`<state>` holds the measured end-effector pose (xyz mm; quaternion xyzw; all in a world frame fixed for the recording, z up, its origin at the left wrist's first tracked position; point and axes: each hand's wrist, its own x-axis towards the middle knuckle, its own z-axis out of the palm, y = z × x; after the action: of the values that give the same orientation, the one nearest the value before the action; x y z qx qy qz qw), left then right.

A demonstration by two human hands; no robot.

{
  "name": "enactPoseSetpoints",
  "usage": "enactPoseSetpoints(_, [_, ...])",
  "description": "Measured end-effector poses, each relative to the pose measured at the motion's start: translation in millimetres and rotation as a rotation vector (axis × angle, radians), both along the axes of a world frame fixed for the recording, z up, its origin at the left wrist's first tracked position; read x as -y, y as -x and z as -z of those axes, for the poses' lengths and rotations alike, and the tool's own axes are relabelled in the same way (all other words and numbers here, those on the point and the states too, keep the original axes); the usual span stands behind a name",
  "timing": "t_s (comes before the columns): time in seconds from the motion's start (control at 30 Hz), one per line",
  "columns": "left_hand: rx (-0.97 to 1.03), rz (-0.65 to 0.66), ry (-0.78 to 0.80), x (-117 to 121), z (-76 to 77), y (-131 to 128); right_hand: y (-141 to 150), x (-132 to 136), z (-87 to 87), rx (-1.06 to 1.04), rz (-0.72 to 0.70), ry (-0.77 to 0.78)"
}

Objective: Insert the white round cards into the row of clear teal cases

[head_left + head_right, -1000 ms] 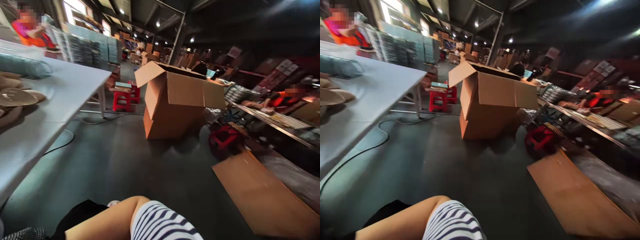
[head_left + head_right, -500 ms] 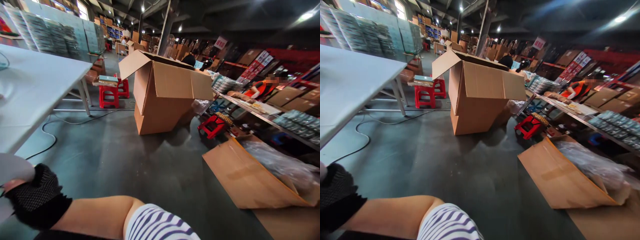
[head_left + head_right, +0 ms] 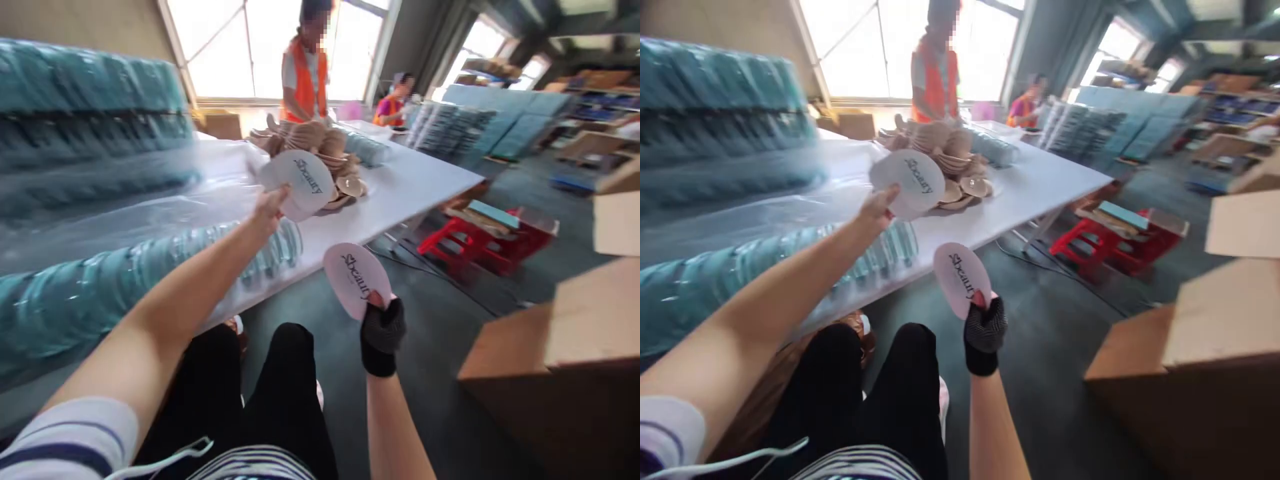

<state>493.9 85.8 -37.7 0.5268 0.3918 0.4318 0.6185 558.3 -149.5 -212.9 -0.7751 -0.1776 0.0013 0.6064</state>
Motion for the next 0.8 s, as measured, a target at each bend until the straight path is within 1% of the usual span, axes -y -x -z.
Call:
enactPoseSetpoints(0.07, [0.112,-0.066,0.044,-19,-0.4,13,-6,-7,-7.2,0.204,-0.069,0.071])
enactPoseSetpoints(0.13, [0.219,-0.077,0.128,-28,4.5,11,-7,-15,-18.7,0.338,-0.176,0.092])
enactPoseSetpoints(0.23, [0.308,-0.079,0.202,-35,8.2,7,-5,-33,-32.9,0.499,-0.258,0.116])
enactPoseSetpoints(0.37, [0.345,-0.079,0.255,-42,6.8,14,1,-64,-41.9,0.67,-0.31,0.165])
enactPoseSetpoints(0.47, [0.376,-0.074,0.24,-45,8.8,19,2,-82,-57.0,0.699,-0.337,0.262])
enactPoseSetpoints(0.6, [0.403,-0.092,0.221,-47,11.0,21,-4,-91,-95.0,0.64,-0.439,0.438])
enactPoseSetpoints(0.67, [0.415,-0.091,0.243,-48,10.3,22,-6,-91,-109.4,0.632,-0.513,0.502])
enactPoseSetpoints(0.73, [0.424,-0.08,0.252,-48,9.2,23,-4,-96,-113.8,0.622,-0.549,0.57])
enactPoseSetpoints(0.8, [0.421,-0.074,0.258,-47,8.5,25,2,-107,-109.4,0.62,-0.562,0.657])
